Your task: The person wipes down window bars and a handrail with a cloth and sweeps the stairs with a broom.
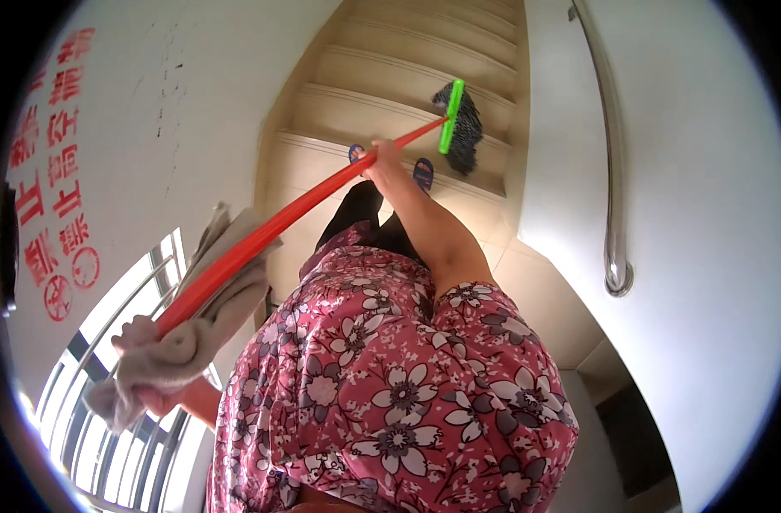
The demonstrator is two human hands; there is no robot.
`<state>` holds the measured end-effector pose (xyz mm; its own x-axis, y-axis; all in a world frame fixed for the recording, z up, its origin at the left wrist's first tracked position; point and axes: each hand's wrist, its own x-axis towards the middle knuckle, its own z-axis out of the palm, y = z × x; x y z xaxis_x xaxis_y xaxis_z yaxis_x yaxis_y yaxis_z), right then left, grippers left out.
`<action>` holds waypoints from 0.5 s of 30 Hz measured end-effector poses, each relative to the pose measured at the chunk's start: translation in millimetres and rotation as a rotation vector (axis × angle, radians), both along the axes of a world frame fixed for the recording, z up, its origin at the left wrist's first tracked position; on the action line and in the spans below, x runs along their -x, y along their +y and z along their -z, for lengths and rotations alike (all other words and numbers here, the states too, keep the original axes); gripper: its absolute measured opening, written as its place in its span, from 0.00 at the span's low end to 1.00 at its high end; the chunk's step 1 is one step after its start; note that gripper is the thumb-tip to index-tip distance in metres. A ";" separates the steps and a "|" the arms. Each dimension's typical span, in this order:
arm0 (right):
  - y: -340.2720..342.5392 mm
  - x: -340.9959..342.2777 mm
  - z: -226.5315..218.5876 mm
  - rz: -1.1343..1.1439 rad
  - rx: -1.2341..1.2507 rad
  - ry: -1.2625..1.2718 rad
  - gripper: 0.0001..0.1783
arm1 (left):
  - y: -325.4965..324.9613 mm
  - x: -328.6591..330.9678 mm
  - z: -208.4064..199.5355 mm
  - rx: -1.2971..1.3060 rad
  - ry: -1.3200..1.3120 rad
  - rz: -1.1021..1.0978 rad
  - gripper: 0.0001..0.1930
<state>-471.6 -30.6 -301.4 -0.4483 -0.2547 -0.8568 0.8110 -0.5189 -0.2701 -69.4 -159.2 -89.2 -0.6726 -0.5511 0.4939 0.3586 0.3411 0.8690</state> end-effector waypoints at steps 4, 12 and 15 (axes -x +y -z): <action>-16.7 1.2 17.8 -0.062 0.255 0.115 0.10 | 8.1 15.8 -39.6 0.150 0.220 0.202 0.26; -42.2 7.1 -56.2 0.038 0.457 0.073 0.10 | 47.1 39.0 -94.5 0.278 0.515 0.334 0.10; -31.5 21.4 -59.6 0.090 0.580 0.088 0.09 | 55.7 53.7 -102.6 0.307 0.547 0.369 0.06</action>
<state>-493.1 -62.2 -241.8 -0.5530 -0.6282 -0.5474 0.7446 -0.6673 0.0136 -123.1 -103.5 13.4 -0.4005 -0.1186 0.9086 0.8533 0.3132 0.4170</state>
